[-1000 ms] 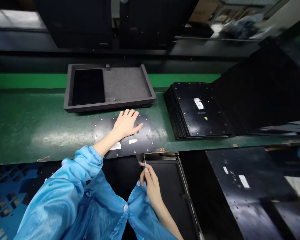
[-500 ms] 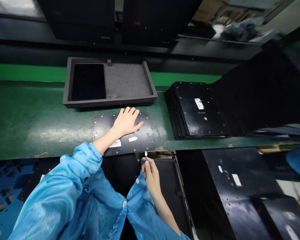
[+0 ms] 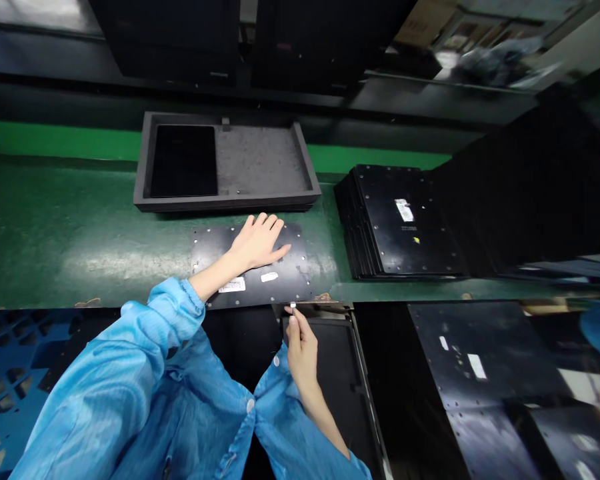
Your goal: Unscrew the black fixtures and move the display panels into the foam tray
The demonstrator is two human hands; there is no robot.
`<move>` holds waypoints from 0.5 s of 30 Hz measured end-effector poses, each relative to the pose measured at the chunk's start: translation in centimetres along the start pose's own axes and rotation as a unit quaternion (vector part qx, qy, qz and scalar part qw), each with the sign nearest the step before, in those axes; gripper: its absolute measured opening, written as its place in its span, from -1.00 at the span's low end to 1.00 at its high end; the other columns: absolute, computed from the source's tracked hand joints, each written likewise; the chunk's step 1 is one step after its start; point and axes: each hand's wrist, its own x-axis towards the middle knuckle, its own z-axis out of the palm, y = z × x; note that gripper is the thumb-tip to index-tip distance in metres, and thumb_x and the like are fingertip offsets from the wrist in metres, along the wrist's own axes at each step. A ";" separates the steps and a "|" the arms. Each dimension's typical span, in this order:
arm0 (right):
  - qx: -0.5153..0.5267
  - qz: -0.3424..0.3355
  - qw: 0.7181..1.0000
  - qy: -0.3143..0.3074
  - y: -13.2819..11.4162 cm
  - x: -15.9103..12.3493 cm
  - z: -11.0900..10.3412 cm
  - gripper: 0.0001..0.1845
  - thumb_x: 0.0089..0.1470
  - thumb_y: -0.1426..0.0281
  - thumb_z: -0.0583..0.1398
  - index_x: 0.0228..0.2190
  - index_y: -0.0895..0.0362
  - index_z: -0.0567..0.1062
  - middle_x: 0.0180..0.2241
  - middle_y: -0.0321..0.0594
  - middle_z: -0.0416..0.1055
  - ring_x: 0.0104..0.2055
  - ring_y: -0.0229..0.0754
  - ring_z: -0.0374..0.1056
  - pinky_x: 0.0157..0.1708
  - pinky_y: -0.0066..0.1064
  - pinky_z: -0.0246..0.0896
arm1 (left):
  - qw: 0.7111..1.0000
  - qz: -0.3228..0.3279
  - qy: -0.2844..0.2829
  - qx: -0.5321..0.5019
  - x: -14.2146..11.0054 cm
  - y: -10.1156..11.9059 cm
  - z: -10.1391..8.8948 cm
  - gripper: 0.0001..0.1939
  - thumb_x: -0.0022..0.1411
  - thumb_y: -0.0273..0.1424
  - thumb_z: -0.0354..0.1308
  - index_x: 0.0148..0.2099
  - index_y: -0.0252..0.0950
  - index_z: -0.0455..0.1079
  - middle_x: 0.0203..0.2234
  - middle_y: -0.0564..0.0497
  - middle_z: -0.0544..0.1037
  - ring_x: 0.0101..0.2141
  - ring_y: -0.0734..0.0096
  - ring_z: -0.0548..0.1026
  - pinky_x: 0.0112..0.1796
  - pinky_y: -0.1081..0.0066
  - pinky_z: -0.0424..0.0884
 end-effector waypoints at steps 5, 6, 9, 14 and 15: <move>-0.190 -0.039 0.980 -0.053 -4.0 0.5 -4.1 -0.41 0.54 0.06 -0.02 0.26 0.07 0.56 0.16 -0.03 0.61 0.14 0.07 0.56 0.13 -0.23 0.42 | 0.999 0.003 -0.006 -0.040 -0.5 0.0 -0.1 -0.30 0.50 -0.01 0.14 0.42 -0.43 0.30 0.32 -0.34 0.44 0.27 -0.15 0.40 0.28 -0.06 0.29; -0.248 -0.031 0.966 -0.068 -5.1 0.6 -4.8 -0.43 0.55 0.10 -0.04 0.29 0.04 0.55 0.14 -0.03 0.63 0.13 0.09 0.58 0.11 -0.22 0.42 | 0.998 0.023 -0.010 -0.053 -1.1 0.1 -0.3 -0.23 0.47 0.00 0.18 0.48 -0.41 0.23 0.41 -0.34 0.35 0.35 -0.15 0.33 0.35 -0.09 0.23; -0.421 0.007 0.901 -0.103 -8.5 0.8 -6.1 -0.46 0.58 0.20 -0.08 0.33 -0.06 0.50 -0.04 -0.05 0.70 -0.08 0.08 0.66 -0.11 -0.27 0.42 | 0.990 0.108 -0.050 -0.072 -4.4 0.8 -0.9 0.05 0.34 0.12 0.31 0.61 -0.29 0.03 0.58 -0.31 0.00 0.55 -0.20 -0.02 0.50 -0.26 -0.12; -0.560 -0.006 0.817 -0.135 -11.6 1.2 -6.6 -0.49 0.60 0.26 -0.09 0.35 -0.19 0.46 -0.17 -0.08 0.70 -0.21 0.06 0.66 -0.25 -0.31 0.33 | 0.991 0.061 -0.119 0.007 -10.9 1.6 -2.8 0.11 0.19 -0.07 0.52 0.61 -0.14 0.06 0.60 -0.29 -0.05 0.55 -0.42 -0.07 0.46 -0.45 -0.07; -0.573 -0.010 0.808 -0.138 -11.8 1.3 -6.6 -0.49 0.60 0.26 -0.09 0.35 -0.20 0.46 -0.17 -0.08 0.69 -0.21 0.07 0.66 -0.26 -0.31 0.33 | 0.991 0.042 -0.125 0.018 -11.7 1.7 -3.1 0.05 0.22 -0.11 0.52 0.59 -0.14 0.11 0.58 -0.31 0.01 0.54 -0.46 -0.01 0.43 -0.44 0.06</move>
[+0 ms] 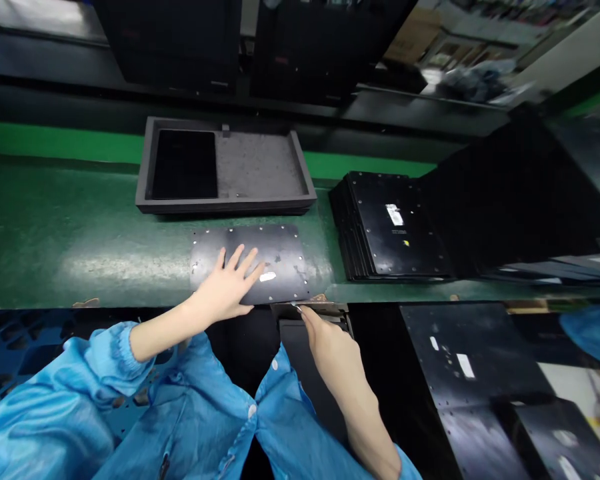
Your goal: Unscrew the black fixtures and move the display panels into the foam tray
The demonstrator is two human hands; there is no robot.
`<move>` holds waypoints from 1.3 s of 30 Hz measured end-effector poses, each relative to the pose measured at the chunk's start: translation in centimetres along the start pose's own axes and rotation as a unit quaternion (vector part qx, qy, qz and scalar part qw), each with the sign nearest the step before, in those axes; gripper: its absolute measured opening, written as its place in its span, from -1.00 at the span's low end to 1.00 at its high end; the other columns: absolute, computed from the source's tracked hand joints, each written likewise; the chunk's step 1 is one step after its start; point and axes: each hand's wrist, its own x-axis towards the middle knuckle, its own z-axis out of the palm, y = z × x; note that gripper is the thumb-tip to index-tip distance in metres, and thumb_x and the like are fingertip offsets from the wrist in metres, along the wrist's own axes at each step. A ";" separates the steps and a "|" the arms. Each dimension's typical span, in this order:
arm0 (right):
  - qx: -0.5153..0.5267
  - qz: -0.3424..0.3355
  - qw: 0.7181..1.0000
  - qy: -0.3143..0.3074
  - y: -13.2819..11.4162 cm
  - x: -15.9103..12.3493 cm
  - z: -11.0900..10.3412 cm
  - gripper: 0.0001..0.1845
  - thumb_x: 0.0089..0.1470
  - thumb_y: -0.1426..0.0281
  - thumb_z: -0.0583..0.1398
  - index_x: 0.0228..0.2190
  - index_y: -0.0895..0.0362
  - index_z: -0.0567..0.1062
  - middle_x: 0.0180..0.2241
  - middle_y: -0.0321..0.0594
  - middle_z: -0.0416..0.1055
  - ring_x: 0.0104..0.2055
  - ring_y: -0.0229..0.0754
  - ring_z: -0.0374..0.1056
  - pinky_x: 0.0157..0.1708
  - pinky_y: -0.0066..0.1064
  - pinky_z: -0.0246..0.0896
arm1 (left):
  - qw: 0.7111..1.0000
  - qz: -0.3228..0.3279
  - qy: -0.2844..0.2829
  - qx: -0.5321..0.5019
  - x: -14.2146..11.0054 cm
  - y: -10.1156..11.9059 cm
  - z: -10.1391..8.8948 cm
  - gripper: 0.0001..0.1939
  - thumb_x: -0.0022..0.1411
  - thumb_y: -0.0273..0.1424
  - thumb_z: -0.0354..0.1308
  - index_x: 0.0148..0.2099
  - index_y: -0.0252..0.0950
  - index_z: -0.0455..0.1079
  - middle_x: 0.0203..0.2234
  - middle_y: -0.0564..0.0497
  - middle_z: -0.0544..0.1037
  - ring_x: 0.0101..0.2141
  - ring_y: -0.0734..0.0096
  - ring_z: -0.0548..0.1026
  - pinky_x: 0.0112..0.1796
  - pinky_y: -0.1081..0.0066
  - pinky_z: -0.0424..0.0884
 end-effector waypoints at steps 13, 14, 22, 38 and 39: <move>-0.058 -0.013 0.998 0.000 -1.0 -0.3 -2.0 -0.49 0.60 0.24 -0.11 0.30 -0.14 0.49 -0.18 -0.10 0.69 -0.18 0.08 0.67 -0.25 -0.29 0.37 | 0.941 0.172 0.183 0.227 -3.0 0.8 2.1 -0.66 0.41 -0.64 0.18 0.18 -0.56 0.53 0.14 -0.41 0.62 0.05 -0.13 0.68 -0.14 0.13 0.72; -0.064 -0.016 0.998 -0.002 -1.0 -0.3 -2.1 -0.50 0.60 0.25 -0.10 0.30 -0.13 0.49 -0.18 -0.09 0.69 -0.17 0.08 0.67 -0.24 -0.29 0.38 | 0.939 0.175 0.192 0.226 -3.1 0.9 2.2 -0.67 0.41 -0.63 0.19 0.17 -0.56 0.54 0.13 -0.42 0.63 0.04 -0.12 0.69 -0.14 0.13 0.71; -0.135 -0.028 0.991 0.002 -1.1 0.0 -2.2 -0.53 0.59 0.28 -0.07 0.31 -0.09 0.47 -0.15 -0.03 0.69 -0.17 0.16 0.68 -0.22 -0.21 0.45 | 0.937 0.182 0.215 0.208 -3.0 0.9 2.7 -0.73 0.40 -0.62 0.21 0.10 -0.56 0.57 0.05 -0.45 0.66 -0.02 -0.11 0.70 -0.23 0.18 0.71; -0.132 -0.045 0.990 0.003 -1.4 -0.2 -2.7 -0.51 0.53 0.42 -0.02 0.32 0.01 0.47 -0.19 -0.03 0.66 -0.20 0.13 0.68 -0.29 -0.27 0.41 | 0.902 0.213 0.303 0.221 -3.4 0.2 -0.4 -0.72 0.43 -0.59 0.19 0.13 -0.52 0.57 0.04 -0.33 0.69 -0.01 0.05 0.71 -0.05 0.18 0.73; -0.136 -0.045 0.990 0.004 -1.4 -0.2 -2.7 -0.51 0.53 0.42 -0.02 0.32 0.01 0.46 -0.20 -0.04 0.66 -0.20 0.13 0.67 -0.30 -0.28 0.40 | 0.903 0.213 0.298 0.223 -3.3 0.2 -1.1 -0.72 0.45 -0.58 0.18 0.14 -0.51 0.56 0.05 -0.31 0.68 0.00 0.08 0.71 -0.03 0.19 0.72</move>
